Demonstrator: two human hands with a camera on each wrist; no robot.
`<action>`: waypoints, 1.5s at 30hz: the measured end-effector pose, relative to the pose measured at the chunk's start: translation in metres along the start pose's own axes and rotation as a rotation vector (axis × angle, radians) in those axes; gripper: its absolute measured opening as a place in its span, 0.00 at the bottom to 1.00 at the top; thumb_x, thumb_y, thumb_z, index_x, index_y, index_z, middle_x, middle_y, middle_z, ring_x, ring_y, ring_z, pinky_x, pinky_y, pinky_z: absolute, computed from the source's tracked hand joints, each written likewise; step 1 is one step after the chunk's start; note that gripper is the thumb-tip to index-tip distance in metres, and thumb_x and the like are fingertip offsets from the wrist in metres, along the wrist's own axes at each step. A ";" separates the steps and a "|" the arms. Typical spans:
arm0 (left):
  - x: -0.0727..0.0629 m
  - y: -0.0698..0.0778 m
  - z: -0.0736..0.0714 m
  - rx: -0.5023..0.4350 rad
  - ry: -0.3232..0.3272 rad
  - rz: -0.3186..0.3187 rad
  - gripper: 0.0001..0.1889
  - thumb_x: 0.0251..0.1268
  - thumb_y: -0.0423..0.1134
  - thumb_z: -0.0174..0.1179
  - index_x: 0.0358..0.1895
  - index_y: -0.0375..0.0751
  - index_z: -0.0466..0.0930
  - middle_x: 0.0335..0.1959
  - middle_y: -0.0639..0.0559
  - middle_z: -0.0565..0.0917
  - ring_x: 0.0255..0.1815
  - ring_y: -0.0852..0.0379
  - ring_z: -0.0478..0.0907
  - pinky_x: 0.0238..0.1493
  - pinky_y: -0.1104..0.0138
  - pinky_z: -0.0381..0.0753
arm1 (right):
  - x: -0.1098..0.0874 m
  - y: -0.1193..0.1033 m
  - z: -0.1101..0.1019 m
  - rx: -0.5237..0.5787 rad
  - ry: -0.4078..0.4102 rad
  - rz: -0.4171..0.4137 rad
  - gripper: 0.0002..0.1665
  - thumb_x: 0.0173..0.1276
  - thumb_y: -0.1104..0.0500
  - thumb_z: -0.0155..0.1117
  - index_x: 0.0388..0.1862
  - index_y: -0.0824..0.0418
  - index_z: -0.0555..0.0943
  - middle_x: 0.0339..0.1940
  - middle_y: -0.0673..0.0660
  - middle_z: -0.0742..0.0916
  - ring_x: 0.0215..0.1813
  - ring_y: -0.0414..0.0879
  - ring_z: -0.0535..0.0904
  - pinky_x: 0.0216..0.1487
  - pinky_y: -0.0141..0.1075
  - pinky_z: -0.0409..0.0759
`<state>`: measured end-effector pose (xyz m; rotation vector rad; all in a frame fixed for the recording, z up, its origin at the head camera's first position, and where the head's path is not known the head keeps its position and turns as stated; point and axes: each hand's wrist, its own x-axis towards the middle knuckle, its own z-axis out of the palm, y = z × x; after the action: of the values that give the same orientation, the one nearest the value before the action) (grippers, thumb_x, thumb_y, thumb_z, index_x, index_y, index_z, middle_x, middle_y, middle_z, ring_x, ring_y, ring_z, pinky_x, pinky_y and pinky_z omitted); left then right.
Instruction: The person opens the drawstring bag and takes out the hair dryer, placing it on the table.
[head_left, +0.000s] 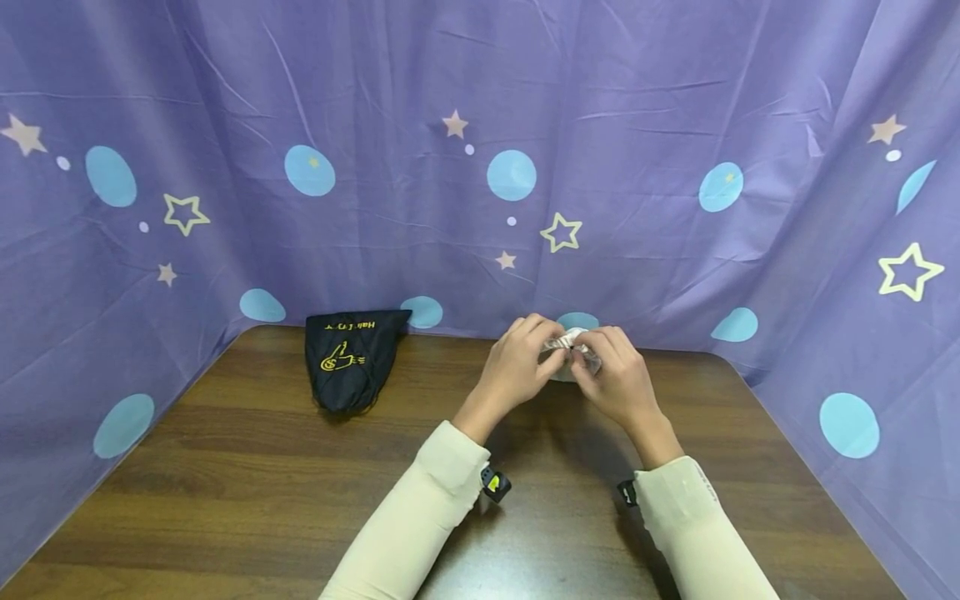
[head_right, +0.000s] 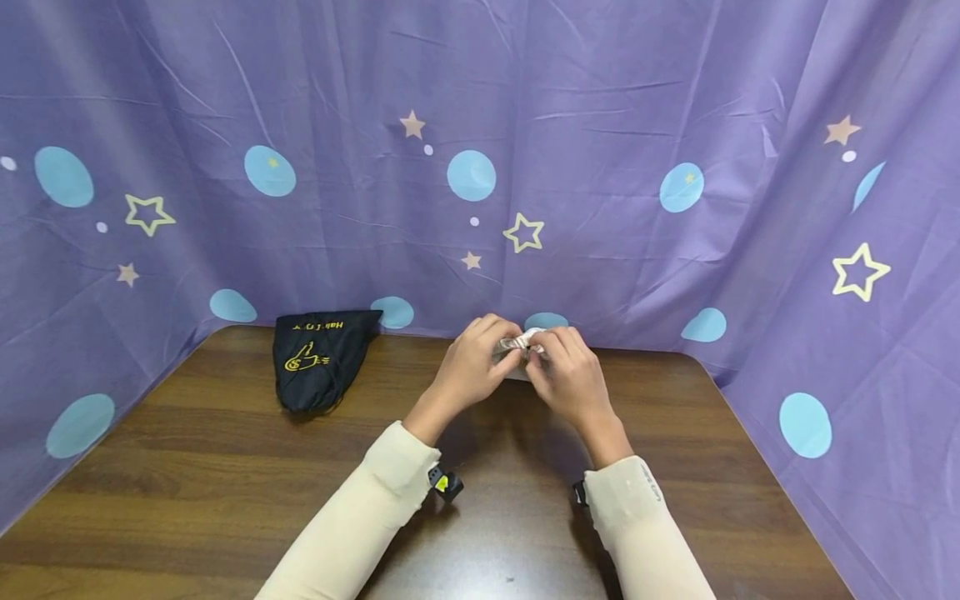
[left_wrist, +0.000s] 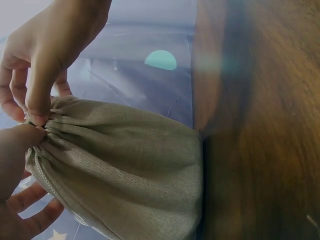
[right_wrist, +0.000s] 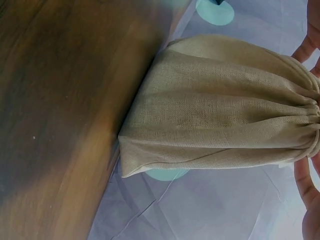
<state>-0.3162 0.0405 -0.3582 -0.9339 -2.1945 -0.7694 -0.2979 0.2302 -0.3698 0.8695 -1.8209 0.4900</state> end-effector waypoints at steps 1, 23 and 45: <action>0.000 0.000 0.000 0.002 -0.002 -0.003 0.10 0.67 0.41 0.66 0.49 0.47 0.84 0.45 0.54 0.83 0.46 0.52 0.79 0.44 0.59 0.81 | 0.000 0.000 0.000 0.001 -0.004 0.002 0.11 0.58 0.69 0.67 0.41 0.69 0.81 0.37 0.62 0.84 0.37 0.58 0.80 0.38 0.49 0.79; -0.002 0.003 0.000 0.038 0.038 -0.003 0.10 0.65 0.39 0.66 0.49 0.48 0.85 0.42 0.54 0.82 0.42 0.52 0.79 0.38 0.59 0.82 | 0.001 0.001 -0.004 -0.003 -0.017 0.058 0.11 0.57 0.68 0.65 0.40 0.69 0.79 0.31 0.59 0.81 0.33 0.55 0.76 0.37 0.48 0.74; 0.000 0.002 -0.001 0.048 0.105 -0.032 0.09 0.59 0.39 0.67 0.36 0.47 0.75 0.31 0.56 0.77 0.31 0.56 0.74 0.29 0.61 0.76 | 0.004 0.005 -0.012 -0.006 -0.038 0.066 0.10 0.58 0.72 0.68 0.39 0.67 0.80 0.33 0.59 0.83 0.34 0.54 0.75 0.37 0.46 0.73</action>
<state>-0.3147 0.0410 -0.3568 -0.8178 -2.1315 -0.7608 -0.2953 0.2403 -0.3613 0.8218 -1.8894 0.5124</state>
